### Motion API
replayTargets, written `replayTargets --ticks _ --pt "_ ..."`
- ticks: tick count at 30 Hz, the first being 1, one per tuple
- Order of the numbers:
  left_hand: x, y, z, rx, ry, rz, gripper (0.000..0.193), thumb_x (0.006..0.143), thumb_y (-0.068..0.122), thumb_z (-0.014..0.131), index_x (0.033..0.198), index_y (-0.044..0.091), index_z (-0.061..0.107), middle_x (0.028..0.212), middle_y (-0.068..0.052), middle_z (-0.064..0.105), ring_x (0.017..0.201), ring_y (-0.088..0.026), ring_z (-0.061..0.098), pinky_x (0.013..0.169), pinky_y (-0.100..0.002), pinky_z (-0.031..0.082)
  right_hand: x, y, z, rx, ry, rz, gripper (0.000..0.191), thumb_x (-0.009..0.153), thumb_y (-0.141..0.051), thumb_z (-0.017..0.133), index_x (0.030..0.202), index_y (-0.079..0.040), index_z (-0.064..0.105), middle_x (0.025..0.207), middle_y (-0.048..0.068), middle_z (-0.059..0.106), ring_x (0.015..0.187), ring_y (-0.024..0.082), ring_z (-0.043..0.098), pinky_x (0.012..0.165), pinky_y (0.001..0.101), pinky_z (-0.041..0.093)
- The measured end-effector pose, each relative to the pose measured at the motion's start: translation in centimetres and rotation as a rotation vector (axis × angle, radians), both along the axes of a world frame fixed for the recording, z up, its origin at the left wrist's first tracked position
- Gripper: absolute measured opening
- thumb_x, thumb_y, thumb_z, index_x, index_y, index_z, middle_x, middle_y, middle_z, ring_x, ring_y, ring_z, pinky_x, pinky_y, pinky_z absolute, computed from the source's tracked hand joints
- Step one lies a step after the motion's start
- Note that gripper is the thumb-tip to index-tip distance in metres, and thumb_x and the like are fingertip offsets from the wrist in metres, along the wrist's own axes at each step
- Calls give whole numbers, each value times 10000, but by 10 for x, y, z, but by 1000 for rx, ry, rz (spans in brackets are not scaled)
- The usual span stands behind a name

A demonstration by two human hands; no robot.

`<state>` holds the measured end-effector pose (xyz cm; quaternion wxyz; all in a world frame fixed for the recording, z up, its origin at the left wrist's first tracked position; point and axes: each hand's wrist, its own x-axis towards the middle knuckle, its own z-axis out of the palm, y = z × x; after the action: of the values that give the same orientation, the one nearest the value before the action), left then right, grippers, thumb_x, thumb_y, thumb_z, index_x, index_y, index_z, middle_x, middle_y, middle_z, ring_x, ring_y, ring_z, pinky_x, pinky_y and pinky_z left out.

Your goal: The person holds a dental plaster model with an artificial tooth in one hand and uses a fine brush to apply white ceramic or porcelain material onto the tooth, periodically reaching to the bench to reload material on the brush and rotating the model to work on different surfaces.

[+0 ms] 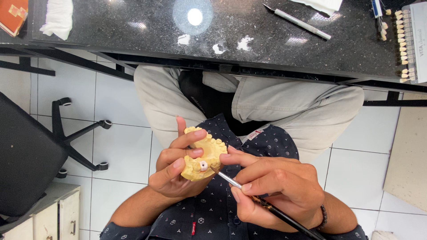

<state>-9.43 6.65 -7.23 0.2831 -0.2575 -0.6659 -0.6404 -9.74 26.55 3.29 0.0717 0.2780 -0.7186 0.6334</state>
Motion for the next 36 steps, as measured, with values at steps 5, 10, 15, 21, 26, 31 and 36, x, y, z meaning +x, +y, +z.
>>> replayTargets --ticks 5,10,15,21,26,31,36 --pt "1 -3 -2 -40 6 1 932 724 5 947 1436 214 382 1176 -33 597 1254 -345 649 1282 -682 228 -1 0 -1 10 7 8 216 830 71 790 909 -17 609 853 102 734 1030 324 809 1010 463 655" --pt "2 -5 -1 -62 1 -1 935 728 6 944 1441 214 376 1176 -36 588 1276 -357 638 1284 -682 222 -2 2 0 -1 -12 41 209 823 68 785 915 -12 616 856 107 729 1019 320 807 1026 483 641" --pt "2 -6 -1 -93 11 15 949 734 -2 942 1453 215 362 1177 -35 579 1285 -367 638 1280 -690 217 -1 0 0 17 -11 8 215 829 70 792 908 -13 610 860 105 738 1014 316 815 1006 460 659" --pt "3 -8 1 -117 -3 -9 974 742 1 947 1470 227 341 1186 -40 568 1291 -371 625 1277 -693 216 -1 0 0 -1 -21 2 211 825 75 783 904 -17 611 846 96 734 974 286 820 1017 467 656" --pt "2 -6 0 -107 10 7 979 730 -3 946 1469 229 346 1181 -41 568 1285 -366 629 1274 -692 223 -2 0 0 -4 -20 13 207 812 74 785 906 -12 621 840 103 732 961 282 818 1012 471 652" --pt "3 -7 -1 -102 5 1 972 736 1 947 1467 220 345 1182 -43 565 1286 -363 628 1280 -690 215 -2 -1 0 18 -25 -7 205 822 69 791 900 -16 621 842 100 739 981 291 821 1002 458 661" --pt "3 -7 -1 -92 1 -4 959 730 -1 937 1458 214 352 1181 -43 576 1280 -362 636 1283 -686 228 -1 0 -1 -15 -36 18 200 818 64 785 901 -14 620 839 102 730 977 292 818 1020 475 648"
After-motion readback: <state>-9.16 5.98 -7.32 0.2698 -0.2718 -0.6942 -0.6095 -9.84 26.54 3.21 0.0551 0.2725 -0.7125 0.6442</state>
